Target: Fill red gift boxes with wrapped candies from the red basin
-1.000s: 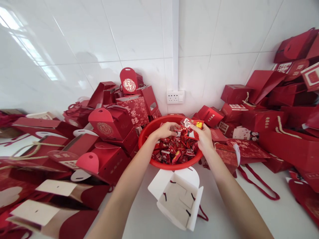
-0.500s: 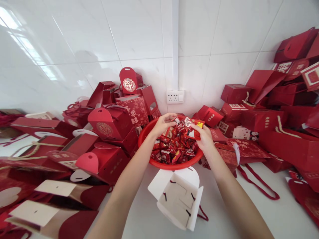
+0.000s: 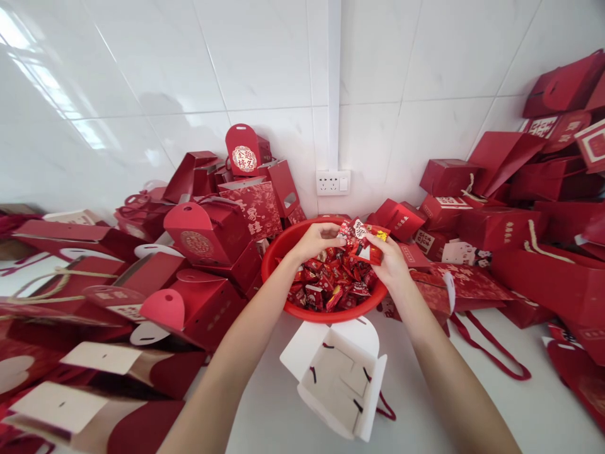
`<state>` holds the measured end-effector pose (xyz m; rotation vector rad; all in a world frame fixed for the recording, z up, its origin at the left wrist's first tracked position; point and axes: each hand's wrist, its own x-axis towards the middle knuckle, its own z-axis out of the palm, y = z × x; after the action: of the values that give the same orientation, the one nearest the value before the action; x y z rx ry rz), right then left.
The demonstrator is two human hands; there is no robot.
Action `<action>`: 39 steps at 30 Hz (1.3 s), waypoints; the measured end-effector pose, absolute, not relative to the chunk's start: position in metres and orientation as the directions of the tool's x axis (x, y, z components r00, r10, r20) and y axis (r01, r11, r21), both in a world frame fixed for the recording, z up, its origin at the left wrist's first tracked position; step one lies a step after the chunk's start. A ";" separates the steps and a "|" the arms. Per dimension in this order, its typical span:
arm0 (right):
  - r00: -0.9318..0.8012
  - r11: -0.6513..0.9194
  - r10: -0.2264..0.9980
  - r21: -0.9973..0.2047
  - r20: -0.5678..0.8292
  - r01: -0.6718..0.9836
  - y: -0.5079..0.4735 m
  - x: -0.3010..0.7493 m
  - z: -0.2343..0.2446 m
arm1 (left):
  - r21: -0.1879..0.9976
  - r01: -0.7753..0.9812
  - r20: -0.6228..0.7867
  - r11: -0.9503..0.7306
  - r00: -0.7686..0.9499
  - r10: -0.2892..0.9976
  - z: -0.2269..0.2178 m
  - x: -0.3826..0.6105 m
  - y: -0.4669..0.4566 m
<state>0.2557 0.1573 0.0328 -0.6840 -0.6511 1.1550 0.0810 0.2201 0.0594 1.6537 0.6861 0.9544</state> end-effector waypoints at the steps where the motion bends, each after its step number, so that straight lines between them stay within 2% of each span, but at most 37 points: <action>1: 0.283 0.265 0.952 -0.767 0.114 -0.584 0.158 0.256 0.032 | 0.960 -0.019 0.250 -0.280 0.513 0.821 0.060 0.081 0.219; 13: 0.487 0.410 0.857 -0.794 0.167 -0.449 0.161 0.255 0.024 | 0.934 -0.100 0.354 -0.343 0.386 0.852 0.062 0.086 0.218; 23: 0.578 0.466 0.783 -0.832 0.229 -0.302 0.162 0.253 0.021 | 0.938 -0.176 0.343 -0.300 0.325 0.882 0.055 0.089 0.222; 28: 0.540 0.451 0.808 -0.835 0.233 -0.315 0.158 0.252 0.024 | 0.955 -0.170 0.294 -0.244 0.413 0.862 0.059 0.091 0.216; 34: 0.387 0.350 0.903 -0.845 0.188 -0.404 0.156 0.251 0.029 | 0.945 -0.221 0.309 -0.242 0.351 0.884 0.059 0.087 0.221; 39: 0.320 0.295 0.935 -0.838 0.154 -0.459 0.157 0.254 0.033 | 0.935 -0.258 0.329 -0.243 0.384 0.863 0.060 0.088 0.221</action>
<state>0.2535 0.1565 0.0328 -0.7786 -0.7394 1.0489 0.0885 0.2209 0.0597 1.4399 0.5821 1.1699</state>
